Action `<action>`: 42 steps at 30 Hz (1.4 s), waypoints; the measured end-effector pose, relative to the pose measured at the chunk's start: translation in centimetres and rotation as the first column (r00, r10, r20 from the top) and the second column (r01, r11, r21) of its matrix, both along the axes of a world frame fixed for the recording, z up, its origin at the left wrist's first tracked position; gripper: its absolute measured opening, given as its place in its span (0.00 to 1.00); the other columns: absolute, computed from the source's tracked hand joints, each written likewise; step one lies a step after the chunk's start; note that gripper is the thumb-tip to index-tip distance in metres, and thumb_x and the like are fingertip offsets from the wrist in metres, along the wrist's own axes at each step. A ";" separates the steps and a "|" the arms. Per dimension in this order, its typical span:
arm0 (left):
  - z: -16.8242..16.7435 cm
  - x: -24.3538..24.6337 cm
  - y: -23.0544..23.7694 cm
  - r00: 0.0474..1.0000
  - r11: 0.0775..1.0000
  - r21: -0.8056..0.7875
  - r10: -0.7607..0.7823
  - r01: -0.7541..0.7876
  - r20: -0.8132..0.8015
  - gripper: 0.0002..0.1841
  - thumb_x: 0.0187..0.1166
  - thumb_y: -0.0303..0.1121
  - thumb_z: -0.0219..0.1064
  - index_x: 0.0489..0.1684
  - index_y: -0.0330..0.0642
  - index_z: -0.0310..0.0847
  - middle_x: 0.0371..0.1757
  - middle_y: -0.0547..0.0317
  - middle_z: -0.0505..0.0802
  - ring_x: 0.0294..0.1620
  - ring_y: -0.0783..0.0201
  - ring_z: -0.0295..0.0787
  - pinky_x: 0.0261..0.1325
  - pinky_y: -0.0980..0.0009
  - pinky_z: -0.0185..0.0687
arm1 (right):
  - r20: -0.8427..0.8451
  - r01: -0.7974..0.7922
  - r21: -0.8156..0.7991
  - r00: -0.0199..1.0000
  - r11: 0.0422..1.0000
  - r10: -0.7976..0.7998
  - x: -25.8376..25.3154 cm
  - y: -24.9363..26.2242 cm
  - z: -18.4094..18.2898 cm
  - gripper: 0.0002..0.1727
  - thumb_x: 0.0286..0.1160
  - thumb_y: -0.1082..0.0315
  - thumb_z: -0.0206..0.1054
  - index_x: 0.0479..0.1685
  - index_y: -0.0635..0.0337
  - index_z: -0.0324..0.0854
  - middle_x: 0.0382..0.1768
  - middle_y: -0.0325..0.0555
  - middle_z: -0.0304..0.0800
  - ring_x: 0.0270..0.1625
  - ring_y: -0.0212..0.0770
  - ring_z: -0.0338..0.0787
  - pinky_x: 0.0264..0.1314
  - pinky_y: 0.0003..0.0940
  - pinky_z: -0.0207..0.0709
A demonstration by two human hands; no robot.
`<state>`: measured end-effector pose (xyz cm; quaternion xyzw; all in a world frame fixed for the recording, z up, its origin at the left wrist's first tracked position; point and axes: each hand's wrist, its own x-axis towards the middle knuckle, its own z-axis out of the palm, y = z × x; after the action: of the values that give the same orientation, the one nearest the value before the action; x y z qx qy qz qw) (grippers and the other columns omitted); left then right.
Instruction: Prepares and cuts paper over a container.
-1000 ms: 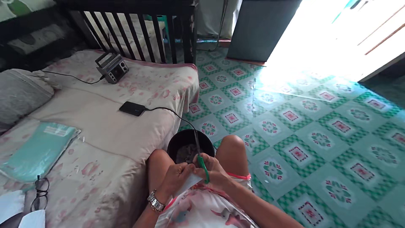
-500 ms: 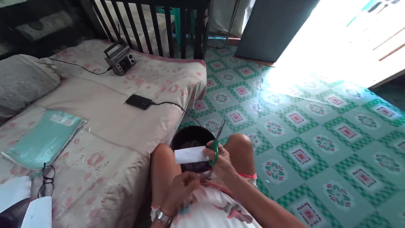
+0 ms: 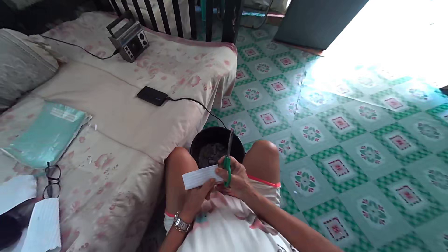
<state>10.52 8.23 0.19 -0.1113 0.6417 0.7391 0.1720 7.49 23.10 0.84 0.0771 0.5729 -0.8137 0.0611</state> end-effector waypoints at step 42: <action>-2.3 -7.6 0.7 0.991 0.990 0.089 0.115 -0.109 -0.072 0.10 0.78 0.22 0.58 0.28 0.41 0.82 0.18 0.71 0.86 0.19 0.78 0.82 0.29 0.82 0.82 | 0.287 -0.569 0.462 0.821 0.680 0.493 0.3 3.5 -0.8 0.30 0.82 0.50 0.63 0.67 0.71 0.76 0.39 0.50 0.87 0.37 0.37 0.84 0.46 0.37 0.80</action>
<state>2.92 8.94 -2.15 -0.1112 0.6087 0.7779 0.1097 7.79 26.63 0.07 -0.0227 0.7653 -0.5632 0.3109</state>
